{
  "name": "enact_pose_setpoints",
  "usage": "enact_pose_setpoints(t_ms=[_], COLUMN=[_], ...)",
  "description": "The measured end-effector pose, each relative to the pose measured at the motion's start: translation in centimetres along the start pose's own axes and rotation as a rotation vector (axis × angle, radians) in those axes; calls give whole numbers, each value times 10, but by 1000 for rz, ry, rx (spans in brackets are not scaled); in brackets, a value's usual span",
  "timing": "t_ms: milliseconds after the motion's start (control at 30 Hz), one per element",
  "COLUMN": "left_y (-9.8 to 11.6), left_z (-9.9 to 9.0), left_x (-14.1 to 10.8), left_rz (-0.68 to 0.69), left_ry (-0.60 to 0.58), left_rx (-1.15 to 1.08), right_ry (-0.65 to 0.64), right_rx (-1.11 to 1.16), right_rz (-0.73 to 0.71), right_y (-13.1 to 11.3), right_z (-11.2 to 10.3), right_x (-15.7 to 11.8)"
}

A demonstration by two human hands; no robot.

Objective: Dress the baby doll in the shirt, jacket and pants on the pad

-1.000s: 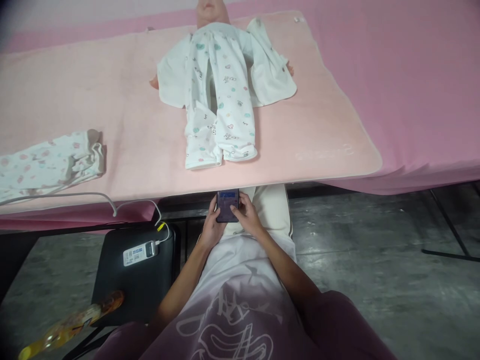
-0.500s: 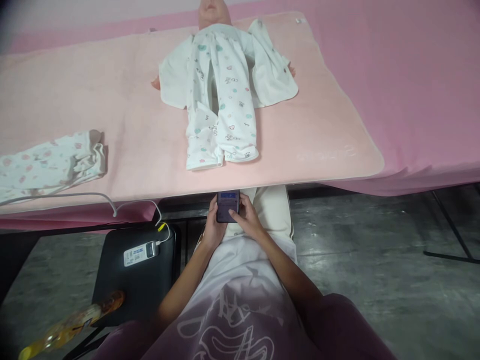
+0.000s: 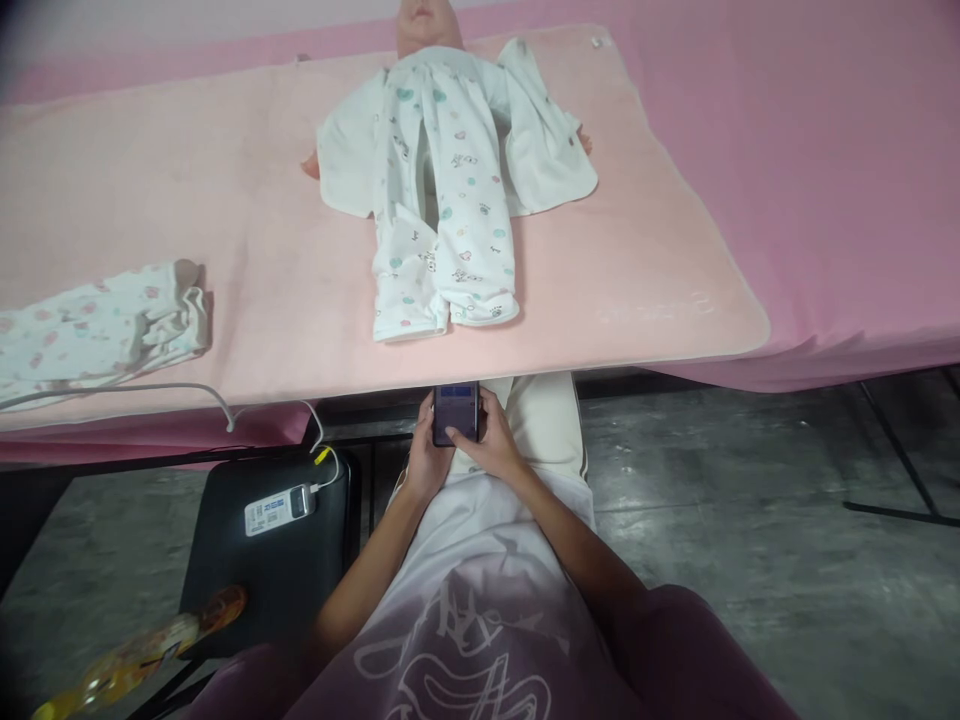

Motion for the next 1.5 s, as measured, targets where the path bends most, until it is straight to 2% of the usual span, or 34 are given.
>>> enact_pose_setpoints(t_ms=[200,533,667,800,900,1067,1200,1500], left_y=[2,1,4,20,28,36,40,38], left_z=[3,3,1,0,1,-4,-8,-7], left_x=[-2,-3,0,6,11,22,23,20], left_rz=[-16,-40,-3,141,203,268,301,350], left_ry=[-77,-100,-110,-127,-120,-70,-114,-180], left_rx=[18,14,74,334,434,610,712,775], right_ry=[-54,-73,22,195,262,271,290,287], right_rx=[57,107,10,-139,-212,-293,-329,-271], right_rz=[41,31,17,-24,-13,-19,-46,-38], right_y=[-1,3,3,-3,-6,-10,-10,2], right_z=[-4,-6,-11,-21,-24,-18,-17,-23], right_x=[-1,1,2,2,2,1,0,1])
Point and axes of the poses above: each hand's wrist, its own x-axis towards the middle knuckle, its own z-axis out of the palm, y = z × x, the point moved 7 cm from there along x, towards the middle knuckle, and after that the axes turned 14 degrees about z, right-handed, at the moved point
